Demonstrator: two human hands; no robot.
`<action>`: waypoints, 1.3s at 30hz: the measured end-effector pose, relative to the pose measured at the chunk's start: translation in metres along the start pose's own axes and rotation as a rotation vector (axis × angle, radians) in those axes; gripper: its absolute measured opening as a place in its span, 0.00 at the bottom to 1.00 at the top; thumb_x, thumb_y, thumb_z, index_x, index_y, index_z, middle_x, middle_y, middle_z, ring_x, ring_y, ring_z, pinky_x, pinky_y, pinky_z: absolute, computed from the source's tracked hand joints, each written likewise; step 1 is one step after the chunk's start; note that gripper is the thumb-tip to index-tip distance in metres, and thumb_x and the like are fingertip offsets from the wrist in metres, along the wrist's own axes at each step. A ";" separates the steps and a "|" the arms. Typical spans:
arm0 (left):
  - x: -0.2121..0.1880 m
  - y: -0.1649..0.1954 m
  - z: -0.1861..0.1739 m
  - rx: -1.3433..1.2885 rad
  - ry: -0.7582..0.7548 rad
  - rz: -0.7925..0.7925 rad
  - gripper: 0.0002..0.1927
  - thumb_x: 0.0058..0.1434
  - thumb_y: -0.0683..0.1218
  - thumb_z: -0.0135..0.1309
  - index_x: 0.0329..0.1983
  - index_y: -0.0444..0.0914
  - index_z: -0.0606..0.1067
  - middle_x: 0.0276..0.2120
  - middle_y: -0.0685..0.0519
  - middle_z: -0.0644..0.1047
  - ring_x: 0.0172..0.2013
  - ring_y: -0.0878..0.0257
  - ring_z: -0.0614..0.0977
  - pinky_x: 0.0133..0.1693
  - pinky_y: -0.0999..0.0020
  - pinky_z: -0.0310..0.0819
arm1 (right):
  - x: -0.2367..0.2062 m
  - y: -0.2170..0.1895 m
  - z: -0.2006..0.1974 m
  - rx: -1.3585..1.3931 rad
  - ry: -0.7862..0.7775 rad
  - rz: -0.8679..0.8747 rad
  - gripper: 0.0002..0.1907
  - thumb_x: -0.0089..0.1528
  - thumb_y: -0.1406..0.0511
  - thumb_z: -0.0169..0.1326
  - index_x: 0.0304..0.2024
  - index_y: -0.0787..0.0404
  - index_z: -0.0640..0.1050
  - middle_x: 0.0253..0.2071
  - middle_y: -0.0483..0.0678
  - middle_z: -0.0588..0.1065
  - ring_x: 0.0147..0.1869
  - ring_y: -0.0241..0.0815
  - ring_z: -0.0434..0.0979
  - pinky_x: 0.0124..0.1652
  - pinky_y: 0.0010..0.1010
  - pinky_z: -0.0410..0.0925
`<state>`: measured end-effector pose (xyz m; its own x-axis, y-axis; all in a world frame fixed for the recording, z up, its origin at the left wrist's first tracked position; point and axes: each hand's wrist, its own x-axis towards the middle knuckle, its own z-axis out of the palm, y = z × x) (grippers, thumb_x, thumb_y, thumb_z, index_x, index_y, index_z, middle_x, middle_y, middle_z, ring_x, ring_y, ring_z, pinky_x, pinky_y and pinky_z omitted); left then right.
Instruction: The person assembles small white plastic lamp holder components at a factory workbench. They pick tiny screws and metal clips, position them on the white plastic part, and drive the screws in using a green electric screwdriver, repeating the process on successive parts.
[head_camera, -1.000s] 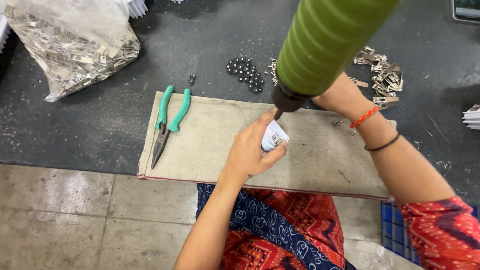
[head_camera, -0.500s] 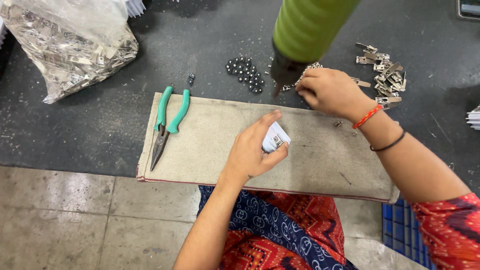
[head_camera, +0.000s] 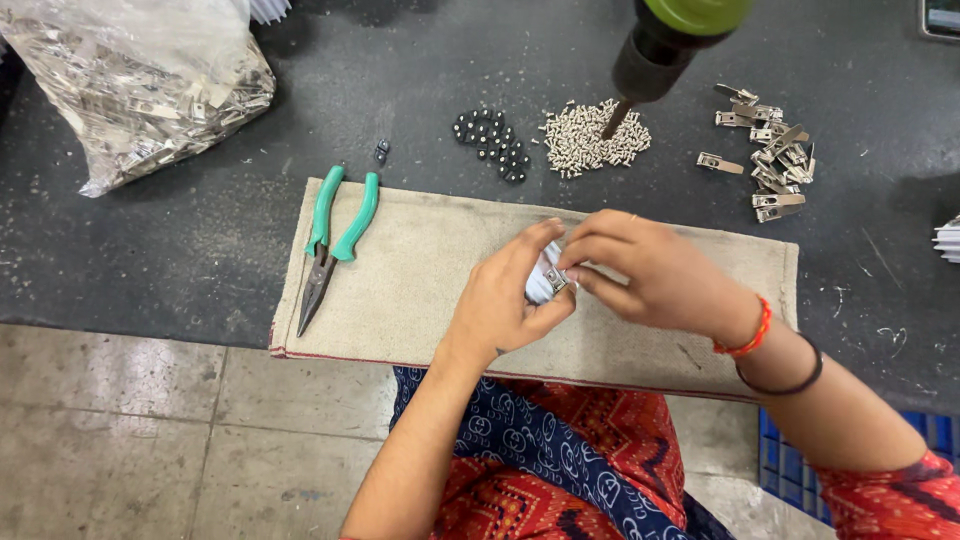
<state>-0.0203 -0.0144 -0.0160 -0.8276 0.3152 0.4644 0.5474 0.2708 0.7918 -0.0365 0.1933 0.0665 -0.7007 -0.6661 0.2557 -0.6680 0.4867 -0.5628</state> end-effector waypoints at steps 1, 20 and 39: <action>0.000 0.000 0.000 -0.001 -0.001 -0.003 0.33 0.56 0.47 0.62 0.65 0.35 0.68 0.58 0.40 0.77 0.53 0.43 0.83 0.53 0.57 0.80 | 0.002 -0.005 0.001 -0.050 0.004 -0.039 0.08 0.59 0.69 0.60 0.41 0.62 0.78 0.43 0.51 0.76 0.47 0.52 0.77 0.46 0.40 0.71; -0.013 0.019 0.003 0.123 0.098 -0.039 0.32 0.57 0.43 0.64 0.63 0.34 0.66 0.58 0.40 0.76 0.57 0.42 0.80 0.56 0.55 0.76 | 0.009 -0.006 0.013 -0.032 -0.030 0.070 0.06 0.55 0.68 0.60 0.35 0.61 0.78 0.37 0.52 0.74 0.44 0.53 0.76 0.44 0.41 0.70; -0.010 0.018 0.003 0.092 0.146 -0.021 0.30 0.57 0.44 0.64 0.62 0.36 0.67 0.54 0.41 0.78 0.52 0.44 0.82 0.52 0.55 0.78 | 0.017 0.024 0.018 0.344 -0.111 0.511 0.10 0.54 0.68 0.65 0.38 0.63 0.82 0.31 0.45 0.82 0.36 0.33 0.80 0.38 0.27 0.74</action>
<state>-0.0022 -0.0103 -0.0078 -0.8446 0.1747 0.5061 0.5332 0.3603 0.7654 -0.0600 0.1829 0.0431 -0.8678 -0.4610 -0.1853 -0.1235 0.5614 -0.8183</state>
